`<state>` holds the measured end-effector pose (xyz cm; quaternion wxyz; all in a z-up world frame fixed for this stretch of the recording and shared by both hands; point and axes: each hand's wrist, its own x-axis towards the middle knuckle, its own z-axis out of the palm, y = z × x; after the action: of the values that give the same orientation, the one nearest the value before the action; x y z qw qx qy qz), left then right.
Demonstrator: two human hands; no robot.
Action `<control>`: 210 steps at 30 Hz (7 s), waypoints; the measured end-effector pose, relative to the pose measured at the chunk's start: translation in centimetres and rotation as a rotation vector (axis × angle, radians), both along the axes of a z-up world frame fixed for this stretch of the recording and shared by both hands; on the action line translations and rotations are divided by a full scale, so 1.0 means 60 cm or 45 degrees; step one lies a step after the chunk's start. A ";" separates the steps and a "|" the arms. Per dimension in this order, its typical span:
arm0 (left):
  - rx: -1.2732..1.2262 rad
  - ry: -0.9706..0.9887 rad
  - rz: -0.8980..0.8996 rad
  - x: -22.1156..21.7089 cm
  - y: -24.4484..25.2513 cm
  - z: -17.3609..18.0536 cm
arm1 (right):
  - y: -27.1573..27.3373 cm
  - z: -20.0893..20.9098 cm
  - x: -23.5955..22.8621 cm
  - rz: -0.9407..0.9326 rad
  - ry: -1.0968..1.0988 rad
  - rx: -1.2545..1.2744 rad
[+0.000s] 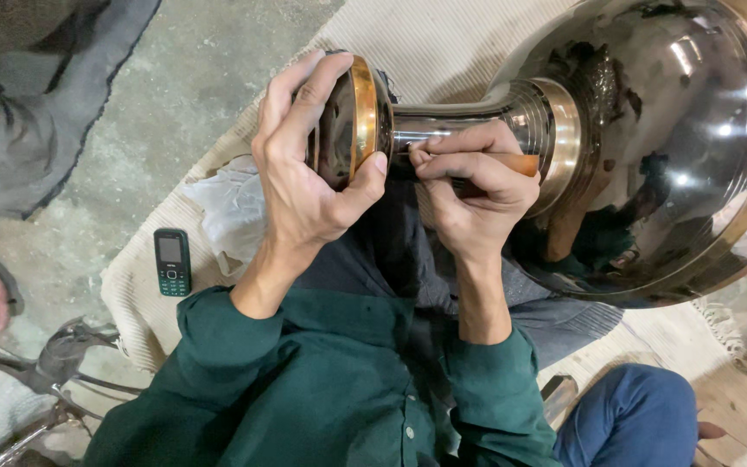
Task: The person sits on a mat and holds a large, shiny metal object with a bulbous base and narrow neck. They use a small abrasive tool to rub and polish the surface of the object, focusing on the neck and rim areas. The person rotates the object to access different sections while continuing to polish.
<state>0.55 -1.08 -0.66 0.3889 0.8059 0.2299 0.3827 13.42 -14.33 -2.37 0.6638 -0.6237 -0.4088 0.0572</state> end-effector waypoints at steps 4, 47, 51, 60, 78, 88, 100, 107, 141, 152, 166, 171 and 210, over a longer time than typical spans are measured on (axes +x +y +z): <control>0.003 -0.004 -0.002 -0.002 -0.001 -0.004 | 0.002 -0.006 -0.005 -0.057 0.009 0.011; 0.019 0.007 -0.002 0.003 -0.001 -0.010 | -0.198 0.038 0.002 -0.402 0.116 0.266; -0.042 -0.004 -0.046 -0.007 0.002 -0.014 | -0.354 0.023 0.040 -1.072 0.099 -0.100; 0.037 -0.017 -0.110 -0.017 0.024 0.003 | -0.424 -0.056 0.067 -0.892 0.554 -0.298; -0.137 -0.012 -0.179 -0.045 0.054 0.022 | -0.190 0.163 0.006 -0.691 -0.085 -0.110; -0.003 -0.066 -0.129 -0.035 0.043 0.018 | 0.020 0.064 -0.040 -0.077 0.323 -0.190; 0.017 0.010 -0.261 -0.042 0.059 0.016 | 0.037 0.055 -0.039 -0.071 0.402 -0.210; 0.007 0.001 -0.226 -0.036 0.055 0.011 | 0.038 0.058 -0.045 -0.055 0.421 -0.134; -0.016 0.035 -0.213 -0.033 0.057 0.010 | 0.031 0.043 -0.044 -0.058 0.264 -0.140; -0.029 0.027 -0.205 -0.033 0.055 0.011 | 0.025 0.036 -0.048 -0.082 0.128 -0.099; -0.043 -0.009 -0.212 -0.031 0.054 0.007 | 0.020 0.026 -0.049 -0.077 0.063 -0.057; -0.059 -0.003 -0.195 -0.034 0.052 0.011 | 0.013 0.029 -0.043 0.035 0.008 -0.038; -0.120 -0.001 -0.153 -0.033 0.046 0.023 | 0.009 0.012 -0.041 0.077 -0.137 0.078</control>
<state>-1.44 1.67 0.70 0.4485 0.7990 0.1988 0.3478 10.98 -13.77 -1.65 0.6576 -0.5927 -0.4640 0.0311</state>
